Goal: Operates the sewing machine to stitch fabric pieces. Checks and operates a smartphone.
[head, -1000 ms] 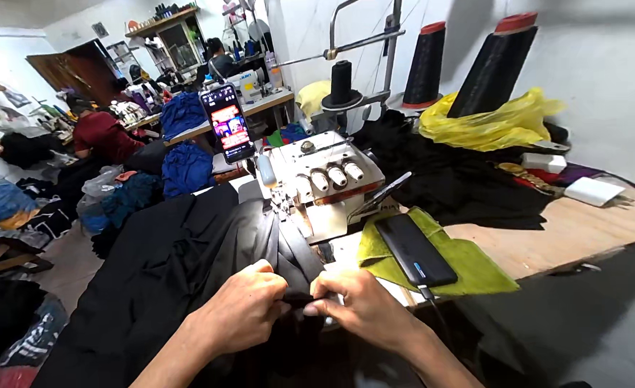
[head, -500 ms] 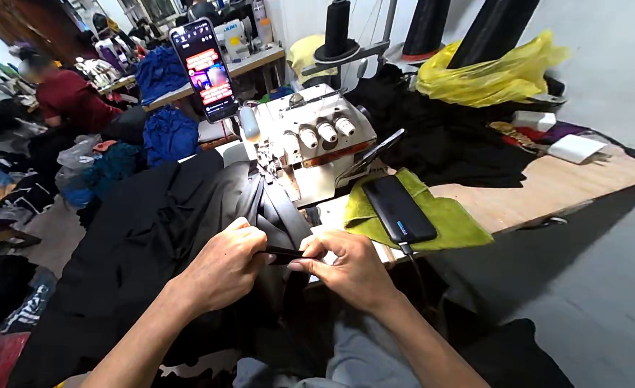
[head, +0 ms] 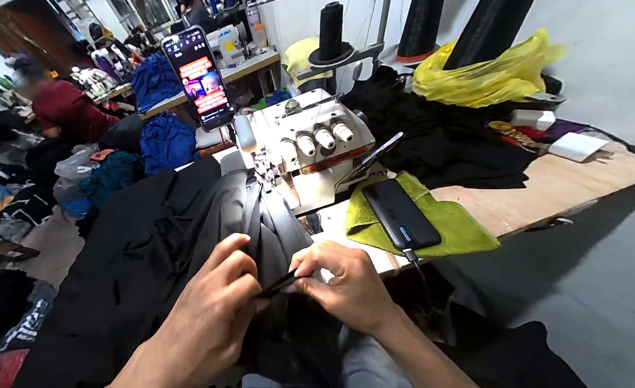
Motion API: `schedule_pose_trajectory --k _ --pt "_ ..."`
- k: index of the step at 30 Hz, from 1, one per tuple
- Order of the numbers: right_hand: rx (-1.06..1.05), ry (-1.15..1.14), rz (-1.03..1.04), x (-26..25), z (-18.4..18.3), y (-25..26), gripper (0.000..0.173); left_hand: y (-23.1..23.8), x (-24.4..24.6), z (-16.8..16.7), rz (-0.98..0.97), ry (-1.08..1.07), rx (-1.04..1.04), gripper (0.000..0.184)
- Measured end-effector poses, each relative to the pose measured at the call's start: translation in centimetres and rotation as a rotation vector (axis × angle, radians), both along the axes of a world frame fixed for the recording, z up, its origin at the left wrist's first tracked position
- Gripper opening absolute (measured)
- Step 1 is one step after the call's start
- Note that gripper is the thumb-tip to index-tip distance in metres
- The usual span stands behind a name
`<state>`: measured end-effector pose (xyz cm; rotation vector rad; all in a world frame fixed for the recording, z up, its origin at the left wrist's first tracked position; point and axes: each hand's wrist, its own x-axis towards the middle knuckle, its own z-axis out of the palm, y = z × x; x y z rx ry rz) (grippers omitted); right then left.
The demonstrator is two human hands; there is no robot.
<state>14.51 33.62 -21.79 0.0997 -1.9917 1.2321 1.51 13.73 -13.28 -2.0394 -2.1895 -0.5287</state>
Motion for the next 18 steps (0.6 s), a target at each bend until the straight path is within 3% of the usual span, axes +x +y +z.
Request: schedule_pose_trajectory --k 2,4,6,8,9,11,13,15,18 --pt "-0.08 0.035 -0.005 -0.9 -0.2 -0.5 0.014 -0.6 0.3 0.6 -0.07 -0.06 0.008 0.024" --pt "-0.108 -0.001 -0.158 -2.5 -0.5 -0.8 0.012 -0.9 0.2 1.4 -0.104 -0.195 0.035 0.027" --pt "-0.147 -0.212 -0.266 -4.1 -0.3 -1.0 0.017 -0.5 0.2 2.1 -0.115 -0.412 0.094 0.029" --pt "-0.182 -0.457 -0.147 -4.5 0.5 -1.7 0.037 0.9 1.0 2.1 -0.134 -0.631 0.179 0.029" --pt "-0.125 -0.465 -0.077 -3.7 0.6 -2.8 0.039 1.9 1.5 1.6 -0.146 -0.705 0.215 0.028" --pt "0.062 -0.243 -0.057 -1.0 0.8 -6.1 0.028 3.6 2.0 0.2 -0.142 -0.763 0.243 0.027" --pt "0.113 -0.052 0.002 1.1 1.5 -7.6 0.022 3.5 1.4 -0.7 -0.047 -0.648 0.164 0.029" --pt "0.08 -0.045 0.048 2.6 2.0 -6.1 0.027 1.7 0.9 -0.6 0.1 -0.371 -0.006 0.038" --pt "0.103 -0.162 -0.147 2.2 2.1 -3.3 0.03 0.2 2.2 0.5 0.134 -0.128 -0.113 0.051"
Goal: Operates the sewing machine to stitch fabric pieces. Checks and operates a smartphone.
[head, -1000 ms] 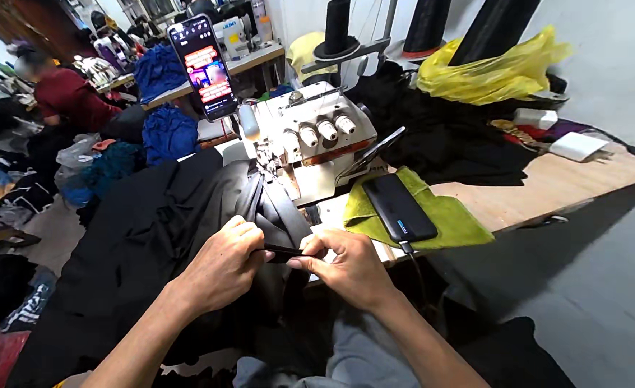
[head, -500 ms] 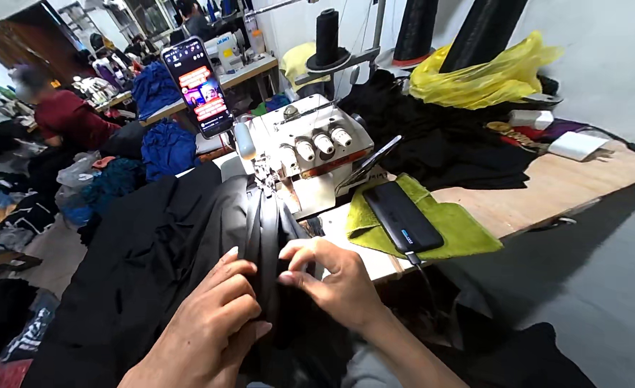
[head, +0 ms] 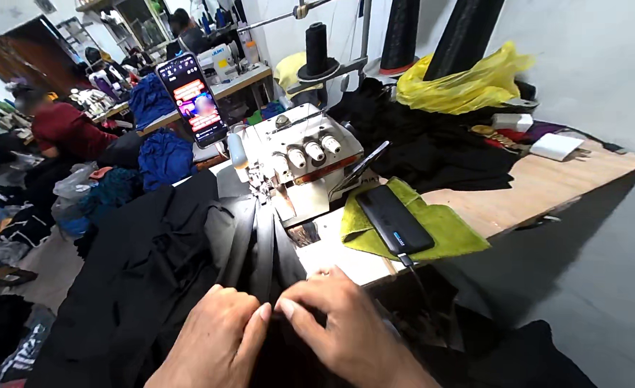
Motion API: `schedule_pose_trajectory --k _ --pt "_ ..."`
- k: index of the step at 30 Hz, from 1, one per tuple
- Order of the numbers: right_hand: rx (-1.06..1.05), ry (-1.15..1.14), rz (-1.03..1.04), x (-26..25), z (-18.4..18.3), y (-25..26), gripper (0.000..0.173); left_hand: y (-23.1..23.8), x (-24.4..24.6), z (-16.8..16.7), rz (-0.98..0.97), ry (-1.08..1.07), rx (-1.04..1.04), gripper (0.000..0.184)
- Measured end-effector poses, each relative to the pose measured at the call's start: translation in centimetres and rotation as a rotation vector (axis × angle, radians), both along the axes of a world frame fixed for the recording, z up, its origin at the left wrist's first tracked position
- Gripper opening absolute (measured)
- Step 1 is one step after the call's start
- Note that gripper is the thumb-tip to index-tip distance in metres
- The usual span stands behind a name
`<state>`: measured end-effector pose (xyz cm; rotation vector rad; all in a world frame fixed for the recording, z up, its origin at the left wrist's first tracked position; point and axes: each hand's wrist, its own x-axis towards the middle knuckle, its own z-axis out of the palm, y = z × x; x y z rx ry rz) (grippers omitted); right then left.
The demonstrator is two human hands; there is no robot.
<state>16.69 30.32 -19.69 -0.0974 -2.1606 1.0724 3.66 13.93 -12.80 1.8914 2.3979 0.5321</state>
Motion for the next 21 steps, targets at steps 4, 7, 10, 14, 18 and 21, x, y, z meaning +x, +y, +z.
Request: schedule_pose_trajectory --k 4,7,10,14,18,21 --pt "-0.274 -0.332 -0.229 -3.5 0.1 1.9 0.03 0.2 2.9 1.4 0.026 0.11 0.104 0.035" --pt "-0.825 -0.404 -0.055 -6.2 -0.9 4.0 0.046 -0.1 3.7 1.3 0.114 0.22 0.123 0.033" --pt "-1.201 -0.198 0.232 -8.3 -2.1 3.2 0.037 -0.4 3.8 2.1 0.168 0.163 0.076 0.034" --pt "-1.367 0.041 0.419 -7.4 -2.2 -3.0 0.025 1.3 5.0 2.7 0.165 0.133 0.116 0.033" --pt "-1.418 0.023 0.355 -3.2 -2.5 -5.9 0.039 1.0 5.2 1.6 0.197 0.28 0.046 0.034" --pt "-1.249 -0.156 0.323 -9.4 -2.3 -0.9 0.018 -0.4 4.6 1.0 0.282 0.251 -0.055 0.03"
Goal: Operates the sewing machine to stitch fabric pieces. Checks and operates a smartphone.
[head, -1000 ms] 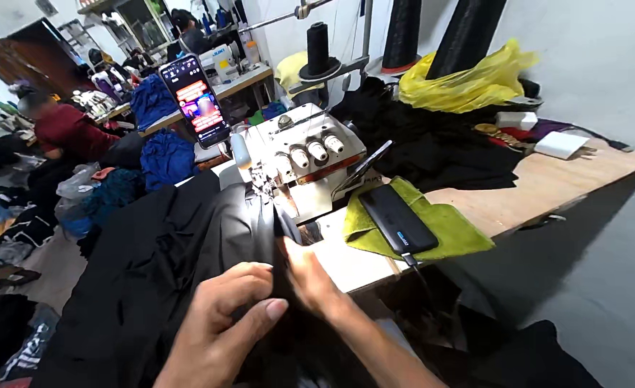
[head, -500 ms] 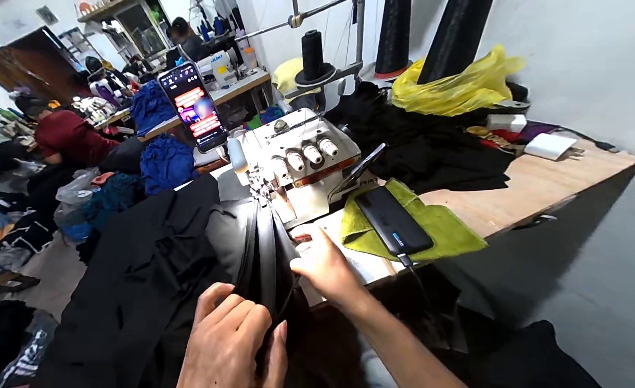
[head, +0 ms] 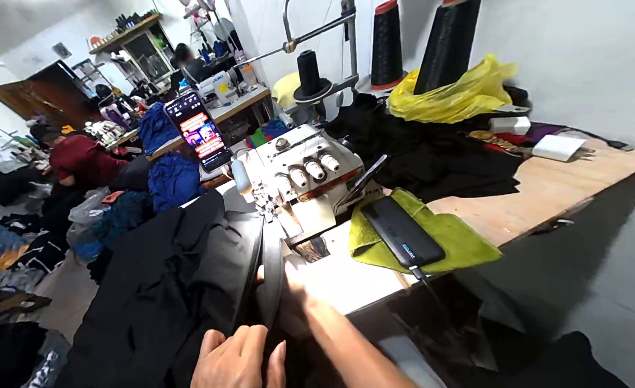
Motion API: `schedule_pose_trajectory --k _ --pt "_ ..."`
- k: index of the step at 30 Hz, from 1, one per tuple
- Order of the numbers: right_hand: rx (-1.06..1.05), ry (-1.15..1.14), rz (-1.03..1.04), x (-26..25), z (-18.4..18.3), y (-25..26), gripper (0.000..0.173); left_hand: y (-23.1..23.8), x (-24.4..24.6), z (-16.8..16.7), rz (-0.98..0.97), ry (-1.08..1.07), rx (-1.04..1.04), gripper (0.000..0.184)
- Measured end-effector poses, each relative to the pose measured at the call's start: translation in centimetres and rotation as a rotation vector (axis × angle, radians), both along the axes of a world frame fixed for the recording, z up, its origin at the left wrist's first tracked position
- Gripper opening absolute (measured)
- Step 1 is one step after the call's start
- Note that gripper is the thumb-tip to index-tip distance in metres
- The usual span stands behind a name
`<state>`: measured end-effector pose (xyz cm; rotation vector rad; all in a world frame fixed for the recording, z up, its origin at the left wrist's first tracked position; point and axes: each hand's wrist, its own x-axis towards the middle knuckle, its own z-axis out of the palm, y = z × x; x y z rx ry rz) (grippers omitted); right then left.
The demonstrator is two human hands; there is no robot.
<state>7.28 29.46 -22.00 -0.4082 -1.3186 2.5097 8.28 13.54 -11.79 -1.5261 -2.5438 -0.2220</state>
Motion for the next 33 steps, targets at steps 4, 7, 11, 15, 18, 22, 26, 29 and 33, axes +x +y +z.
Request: schedule_pose_trajectory --k 4,7,11,15,18,22,26,29,33 --pt "0.677 -0.329 -0.012 1.0 -1.1 4.1 0.025 -0.1 -0.4 -1.5 -0.011 0.018 0.077 0.03" --pt "0.975 -0.339 -0.37 1.9 -0.5 3.7 0.037 0.4 -0.5 -1.9 -0.042 0.072 0.122 0.034" --pt "1.323 0.024 -0.589 -0.1 0.2 5.2 0.043 0.6 -0.4 -1.9 -0.053 0.098 0.157 0.035" --pt "1.534 0.278 -0.444 -1.8 0.9 6.9 0.02 0.7 -0.6 -2.3 -0.063 0.134 0.21 0.034" --pt "1.557 0.318 -0.368 -1.8 0.9 7.1 0.01 0.7 -0.8 -2.8 -0.067 0.147 0.247 0.033" --pt "1.49 0.302 -0.361 -1.4 0.4 6.9 0.01 0.7 -0.9 -3.2 -0.083 0.15 0.258 0.032" --pt "1.41 0.281 -0.423 -1.1 0.2 6.2 0.012 1.0 -0.8 -3.7 -0.089 0.173 0.263 0.026" --pt "1.264 0.135 -0.569 -0.6 0.1 4.3 0.013 1.4 -0.3 -4.2 -0.099 0.153 0.259 0.028" --pt "0.772 -0.272 -0.389 1.1 0.7 2.4 0.038 1.7 0.3 -4.4 -0.116 0.139 0.239 0.036"
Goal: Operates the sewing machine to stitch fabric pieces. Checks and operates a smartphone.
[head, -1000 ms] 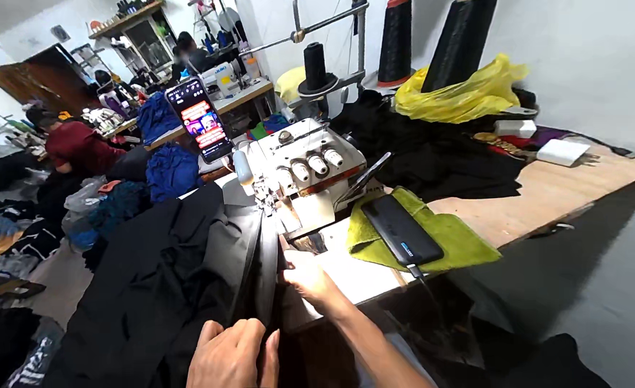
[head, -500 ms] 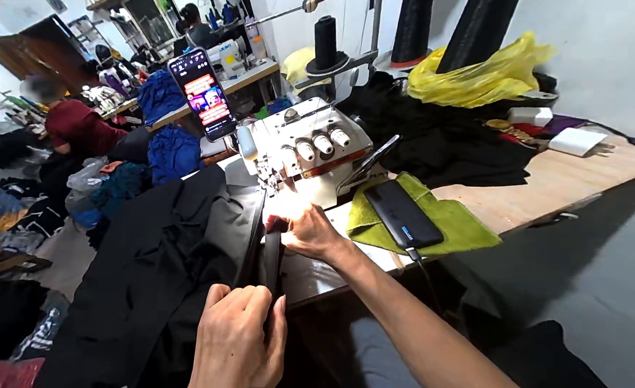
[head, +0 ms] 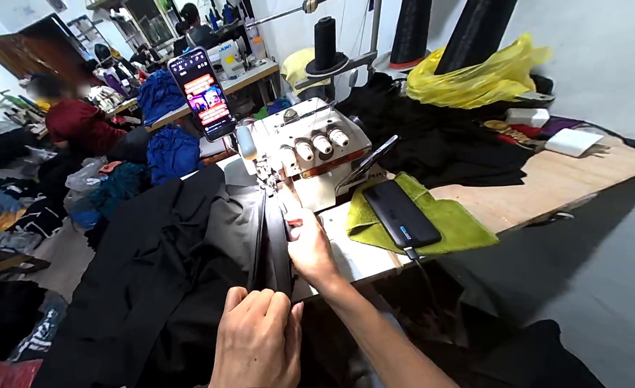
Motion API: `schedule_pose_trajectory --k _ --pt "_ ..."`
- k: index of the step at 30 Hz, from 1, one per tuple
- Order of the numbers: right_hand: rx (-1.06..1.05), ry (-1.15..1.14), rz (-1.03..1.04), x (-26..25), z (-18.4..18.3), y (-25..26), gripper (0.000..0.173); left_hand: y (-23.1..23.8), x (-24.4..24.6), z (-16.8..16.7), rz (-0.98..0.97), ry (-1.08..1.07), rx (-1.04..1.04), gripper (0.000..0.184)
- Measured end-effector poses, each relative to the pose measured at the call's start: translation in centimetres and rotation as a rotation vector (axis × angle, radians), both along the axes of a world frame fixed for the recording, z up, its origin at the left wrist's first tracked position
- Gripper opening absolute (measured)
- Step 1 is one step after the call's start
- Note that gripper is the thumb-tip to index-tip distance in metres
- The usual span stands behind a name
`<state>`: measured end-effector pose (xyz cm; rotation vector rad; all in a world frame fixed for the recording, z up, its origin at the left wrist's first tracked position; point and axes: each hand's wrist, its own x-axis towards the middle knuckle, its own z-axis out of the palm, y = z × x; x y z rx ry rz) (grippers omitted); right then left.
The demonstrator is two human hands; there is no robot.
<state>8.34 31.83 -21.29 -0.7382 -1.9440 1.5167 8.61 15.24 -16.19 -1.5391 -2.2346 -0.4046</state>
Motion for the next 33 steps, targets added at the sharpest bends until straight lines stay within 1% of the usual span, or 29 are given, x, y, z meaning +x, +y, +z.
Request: schedule_pose_trajectory --k 1,2,3,4,6,9,11,13,18,21,22,25,27,30,32,33 --pt "-0.159 -0.025 0.055 0.4 -0.2 0.1 0.045 -0.1 0.1 0.2 0.003 0.001 -0.003 0.036" --pt "-0.265 -0.036 0.098 1.1 -0.3 0.2 0.047 -0.3 0.1 0.3 0.004 0.007 -0.007 0.034" --pt "-0.324 -0.052 0.133 1.8 -0.2 0.2 0.047 -0.4 0.1 0.4 0.004 0.012 -0.015 0.032" --pt "-0.356 -0.076 0.156 2.7 -0.2 0.0 0.047 -0.4 0.1 0.3 0.002 0.021 -0.024 0.03" --pt "-0.391 -0.113 0.166 4.7 -0.1 -1.0 0.04 -0.5 0.4 -0.2 -0.007 0.043 -0.036 0.025" --pt "-0.444 -0.052 0.158 7.4 0.0 -2.7 0.03 -0.5 1.0 -1.4 -0.015 0.074 -0.046 0.018" --pt "-0.441 -0.007 0.153 8.6 -0.2 -3.5 0.023 -0.6 1.6 -1.9 -0.021 0.088 -0.057 0.016" --pt "-0.443 0.034 0.172 9.3 -0.5 -3.9 0.02 -0.6 2.1 -2.3 -0.029 0.105 -0.06 0.014" --pt "-0.512 0.138 0.259 10.1 -0.3 -4.2 0.032 -0.6 2.9 -2.6 -0.046 0.135 -0.065 0.014" --pt "-0.518 0.139 0.271 10.4 0.3 -4.2 0.039 -0.5 3.0 -2.8 -0.054 0.149 -0.066 0.014" --pt "-0.507 0.137 0.268 10.4 0.4 -4.2 0.039 -0.4 3.1 -2.8 -0.054 0.154 -0.068 0.014" --pt "-0.496 0.138 0.282 10.1 0.4 -4.3 0.03 -0.2 3.5 -3.1 -0.064 0.16 -0.062 0.014" --pt "-0.518 0.125 0.306 9.9 0.1 -4.1 0.026 -0.1 3.5 -3.1 -0.095 0.125 -0.055 0.017" --pt "-0.45 0.081 0.258 9.5 -0.7 -3.9 0.026 0.1 1.9 -2.3 -0.17 -0.028 -0.041 0.022" --pt "-0.398 0.096 0.198 9.6 -1.4 -4.1 0.026 0.9 -0.5 -1.2 -0.138 -0.123 -0.013 0.032" --pt "-0.401 0.103 0.176 9.7 -1.5 -4.3 0.026 1.6 -2.0 -0.9 -0.086 -0.121 -0.009 0.036"
